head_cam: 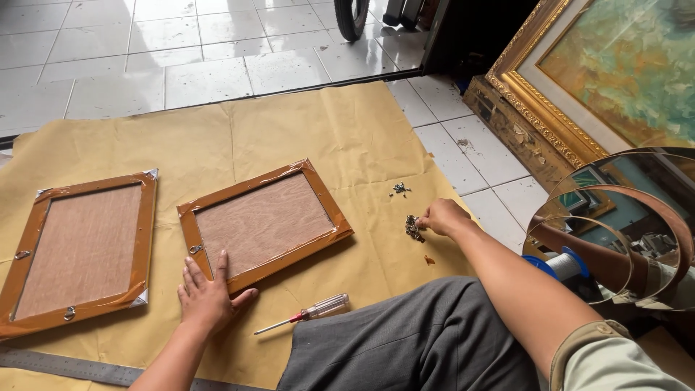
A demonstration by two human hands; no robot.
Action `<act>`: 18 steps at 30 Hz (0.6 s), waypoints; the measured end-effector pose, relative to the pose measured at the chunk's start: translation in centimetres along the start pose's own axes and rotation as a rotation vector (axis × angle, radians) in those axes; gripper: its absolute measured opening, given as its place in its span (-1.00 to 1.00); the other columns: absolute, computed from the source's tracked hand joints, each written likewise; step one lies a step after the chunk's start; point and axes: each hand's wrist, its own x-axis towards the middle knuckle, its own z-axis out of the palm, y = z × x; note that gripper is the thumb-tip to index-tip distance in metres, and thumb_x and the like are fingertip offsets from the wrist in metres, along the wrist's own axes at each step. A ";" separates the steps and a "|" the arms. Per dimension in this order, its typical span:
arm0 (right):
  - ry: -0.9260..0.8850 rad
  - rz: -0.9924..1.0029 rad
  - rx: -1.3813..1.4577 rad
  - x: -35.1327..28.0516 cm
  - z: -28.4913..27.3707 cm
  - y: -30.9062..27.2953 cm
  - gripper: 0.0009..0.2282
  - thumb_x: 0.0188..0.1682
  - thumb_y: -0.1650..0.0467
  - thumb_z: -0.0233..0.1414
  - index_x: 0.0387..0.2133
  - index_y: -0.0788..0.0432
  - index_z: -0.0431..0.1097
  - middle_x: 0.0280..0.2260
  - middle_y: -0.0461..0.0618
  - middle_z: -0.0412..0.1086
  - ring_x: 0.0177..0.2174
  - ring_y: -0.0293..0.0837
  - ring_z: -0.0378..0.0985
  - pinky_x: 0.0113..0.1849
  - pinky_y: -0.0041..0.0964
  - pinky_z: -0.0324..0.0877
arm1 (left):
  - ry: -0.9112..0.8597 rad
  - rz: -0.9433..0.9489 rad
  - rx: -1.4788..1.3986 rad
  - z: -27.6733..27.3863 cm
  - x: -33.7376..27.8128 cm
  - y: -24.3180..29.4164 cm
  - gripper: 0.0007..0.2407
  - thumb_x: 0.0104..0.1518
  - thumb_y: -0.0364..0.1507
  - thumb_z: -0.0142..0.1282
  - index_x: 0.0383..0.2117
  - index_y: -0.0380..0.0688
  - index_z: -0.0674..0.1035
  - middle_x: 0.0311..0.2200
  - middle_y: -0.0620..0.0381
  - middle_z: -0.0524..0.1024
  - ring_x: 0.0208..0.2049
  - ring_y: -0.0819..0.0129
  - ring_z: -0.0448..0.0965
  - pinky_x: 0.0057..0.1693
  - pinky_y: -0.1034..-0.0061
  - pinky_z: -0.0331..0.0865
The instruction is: The person sits on the floor and uses a screwdriver to attach metal hanging hardware to the back of two wooden picture frames. They pick up the frames, position them, and tighten screws to secure the hardware.
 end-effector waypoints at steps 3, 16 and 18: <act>0.017 0.102 -0.114 0.2 -0.1 -0.7 -0.41 -0.07 -0.23 0.24 -0.39 0.04 0.62 -0.20 -0.02 0.65 -0.16 0.03 0.70 -0.20 -0.13 0.44 | 0.068 0.016 0.012 1.3 0.9 -0.6 0.12 -0.02 0.47 0.06 0.64 0.51 -0.30 0.61 -0.54 -0.54 0.64 -0.41 -0.41 0.58 -0.16 -0.19; 0.042 -0.505 -0.282 -15.8 4.1 -17.1 -0.52 0.32 0.04 -0.32 0.07 0.08 0.41 -0.02 0.31 0.59 0.09 0.40 0.64 0.09 0.37 0.51 | 0.354 0.195 -0.010 -0.1 -0.9 -0.6 0.23 -0.16 0.32 0.47 0.66 0.19 -0.01 0.65 -0.35 -0.17 0.62 -0.49 -0.16 0.53 -0.42 -0.05; 0.179 -0.818 -0.371 -17.2 7.5 -18.6 -0.64 0.26 0.06 -0.10 -0.16 0.06 0.44 -0.20 0.22 0.61 -0.11 0.34 0.72 -0.13 0.33 0.61 | 0.425 0.257 -0.004 -0.2 -0.8 -0.5 0.18 -0.11 0.32 0.40 0.65 0.08 0.04 0.67 -0.24 -0.14 0.62 -0.44 -0.13 0.50 -0.50 0.00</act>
